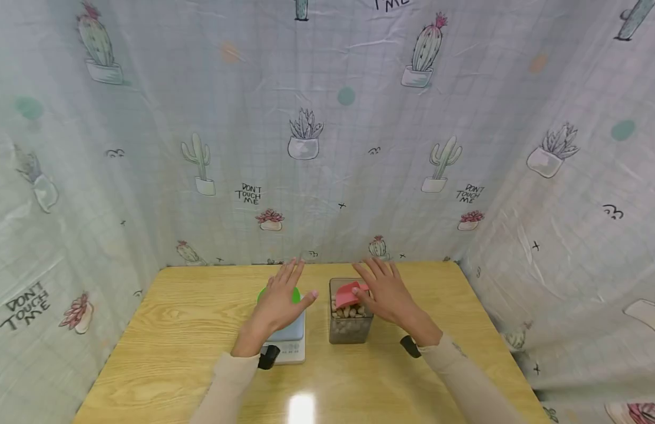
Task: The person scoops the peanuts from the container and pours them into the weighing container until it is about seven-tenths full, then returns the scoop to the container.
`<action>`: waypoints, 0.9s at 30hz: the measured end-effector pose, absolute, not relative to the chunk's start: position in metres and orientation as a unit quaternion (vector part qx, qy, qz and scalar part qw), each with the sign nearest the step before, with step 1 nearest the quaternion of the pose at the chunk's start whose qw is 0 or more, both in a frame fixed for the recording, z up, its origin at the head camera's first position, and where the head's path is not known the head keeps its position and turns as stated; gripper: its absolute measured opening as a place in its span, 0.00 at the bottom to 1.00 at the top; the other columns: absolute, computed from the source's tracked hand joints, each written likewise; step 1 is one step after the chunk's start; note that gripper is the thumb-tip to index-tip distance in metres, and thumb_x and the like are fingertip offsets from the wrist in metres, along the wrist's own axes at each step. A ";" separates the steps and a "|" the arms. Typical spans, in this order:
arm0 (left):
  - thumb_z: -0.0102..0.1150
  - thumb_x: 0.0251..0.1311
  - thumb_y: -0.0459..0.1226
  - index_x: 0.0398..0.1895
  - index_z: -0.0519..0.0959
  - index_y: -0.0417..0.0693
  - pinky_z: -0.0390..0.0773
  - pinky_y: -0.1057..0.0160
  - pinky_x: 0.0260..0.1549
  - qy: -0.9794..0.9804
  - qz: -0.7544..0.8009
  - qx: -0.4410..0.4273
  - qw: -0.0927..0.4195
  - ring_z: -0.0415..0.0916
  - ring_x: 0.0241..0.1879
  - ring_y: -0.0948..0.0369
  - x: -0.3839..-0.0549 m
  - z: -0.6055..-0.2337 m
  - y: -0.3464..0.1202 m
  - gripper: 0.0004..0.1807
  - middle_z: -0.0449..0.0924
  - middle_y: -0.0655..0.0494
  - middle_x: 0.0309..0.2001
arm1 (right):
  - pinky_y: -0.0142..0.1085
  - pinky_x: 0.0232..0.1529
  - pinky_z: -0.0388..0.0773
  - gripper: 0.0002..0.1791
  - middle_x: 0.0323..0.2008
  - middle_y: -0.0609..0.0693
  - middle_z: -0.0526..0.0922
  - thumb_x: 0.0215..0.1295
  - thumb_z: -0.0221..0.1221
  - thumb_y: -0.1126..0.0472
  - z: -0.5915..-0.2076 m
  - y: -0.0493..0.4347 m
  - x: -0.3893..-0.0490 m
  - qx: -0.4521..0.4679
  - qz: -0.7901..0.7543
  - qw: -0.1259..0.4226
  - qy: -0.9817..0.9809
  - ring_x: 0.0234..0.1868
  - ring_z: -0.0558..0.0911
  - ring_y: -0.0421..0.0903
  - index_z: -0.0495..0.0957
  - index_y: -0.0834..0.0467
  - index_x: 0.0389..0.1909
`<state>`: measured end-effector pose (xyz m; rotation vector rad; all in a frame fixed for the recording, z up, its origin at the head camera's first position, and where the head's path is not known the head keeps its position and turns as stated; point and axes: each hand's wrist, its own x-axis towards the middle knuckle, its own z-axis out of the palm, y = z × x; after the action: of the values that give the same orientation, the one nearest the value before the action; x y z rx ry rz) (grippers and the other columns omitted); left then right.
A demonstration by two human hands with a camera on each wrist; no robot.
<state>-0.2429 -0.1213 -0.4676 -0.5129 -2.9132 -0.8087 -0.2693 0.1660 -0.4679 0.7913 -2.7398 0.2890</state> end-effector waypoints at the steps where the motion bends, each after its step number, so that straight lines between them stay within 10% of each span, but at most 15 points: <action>1: 0.41 0.67 0.67 0.80 0.41 0.60 0.45 0.37 0.73 -0.946 -0.272 -0.171 0.034 0.35 0.80 0.51 -0.243 -0.470 -0.120 0.46 0.38 0.53 0.81 | 0.67 0.69 0.54 0.32 0.72 0.58 0.64 0.73 0.51 0.42 -0.469 0.168 -0.269 0.281 0.092 0.140 -0.945 0.73 0.62 0.61 0.63 0.50 0.73; 9: 0.55 0.63 0.61 0.79 0.37 0.66 0.60 0.36 0.67 -0.904 -0.390 -0.172 0.016 0.43 0.78 0.48 -0.243 -0.489 -0.098 0.50 0.36 0.59 0.81 | 0.61 0.65 0.64 0.28 0.63 0.54 0.73 0.68 0.60 0.50 -0.475 0.175 -0.275 0.311 0.030 0.153 -0.937 0.67 0.70 0.57 0.70 0.51 0.67; 27: 0.63 0.51 0.67 0.79 0.31 0.66 0.58 0.37 0.69 -0.846 -0.505 -0.150 -0.083 0.43 0.78 0.45 -0.264 -0.533 -0.058 0.63 0.32 0.53 0.81 | 0.49 0.45 0.75 0.17 0.49 0.51 0.79 0.67 0.62 0.54 -0.477 0.167 -0.283 0.340 -0.045 0.130 -0.930 0.48 0.78 0.52 0.79 0.55 0.54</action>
<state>-0.2638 -0.0583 -0.5331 -0.4978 -2.8090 -1.6754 -0.2831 0.1668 -0.4772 0.9883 -2.7027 -0.1294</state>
